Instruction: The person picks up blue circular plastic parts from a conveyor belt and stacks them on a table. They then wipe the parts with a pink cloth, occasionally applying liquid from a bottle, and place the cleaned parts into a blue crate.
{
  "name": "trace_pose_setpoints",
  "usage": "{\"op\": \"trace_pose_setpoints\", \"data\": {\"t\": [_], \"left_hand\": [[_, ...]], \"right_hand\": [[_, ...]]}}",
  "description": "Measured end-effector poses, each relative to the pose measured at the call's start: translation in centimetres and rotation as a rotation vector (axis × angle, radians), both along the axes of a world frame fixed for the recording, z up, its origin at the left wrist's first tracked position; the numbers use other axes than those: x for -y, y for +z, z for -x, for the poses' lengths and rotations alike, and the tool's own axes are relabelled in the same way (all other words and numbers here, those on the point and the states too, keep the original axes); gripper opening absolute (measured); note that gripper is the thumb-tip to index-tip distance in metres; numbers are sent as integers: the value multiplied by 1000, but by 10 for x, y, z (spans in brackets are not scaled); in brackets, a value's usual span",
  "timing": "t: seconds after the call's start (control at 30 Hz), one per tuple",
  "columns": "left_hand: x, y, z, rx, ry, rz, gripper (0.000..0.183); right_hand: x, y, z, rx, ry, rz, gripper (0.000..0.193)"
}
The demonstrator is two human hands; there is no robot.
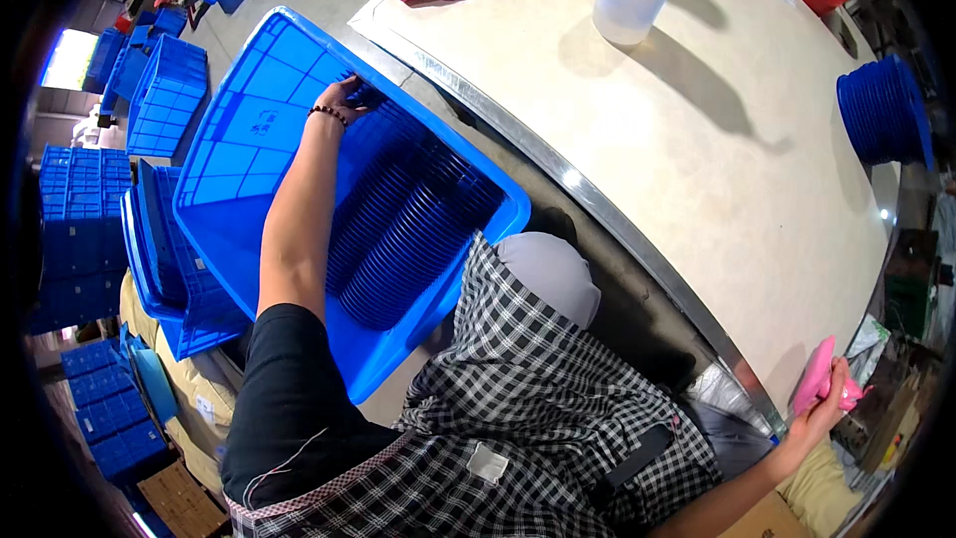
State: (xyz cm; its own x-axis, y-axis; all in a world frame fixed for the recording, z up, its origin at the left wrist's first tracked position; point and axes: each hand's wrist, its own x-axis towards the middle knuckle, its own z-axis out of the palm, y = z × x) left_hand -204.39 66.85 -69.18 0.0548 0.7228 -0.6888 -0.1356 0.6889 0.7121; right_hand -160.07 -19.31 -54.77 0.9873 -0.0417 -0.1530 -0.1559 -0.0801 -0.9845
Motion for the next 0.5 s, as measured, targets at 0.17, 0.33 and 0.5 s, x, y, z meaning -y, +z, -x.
{"op": "trace_pose_setpoints", "data": {"t": [0.17,0.33,0.5], "left_hand": [[0,-2,6,69,-28,87,27],[13,8,2,15,-72,84,31],[20,12,0,-5,-68,66,34]], "right_hand": [[12,-6,-5,-10,8,-21,40],[7,-3,1,-31,2,-27,36],[2,-3,3,-33,17,-63,32]]}}
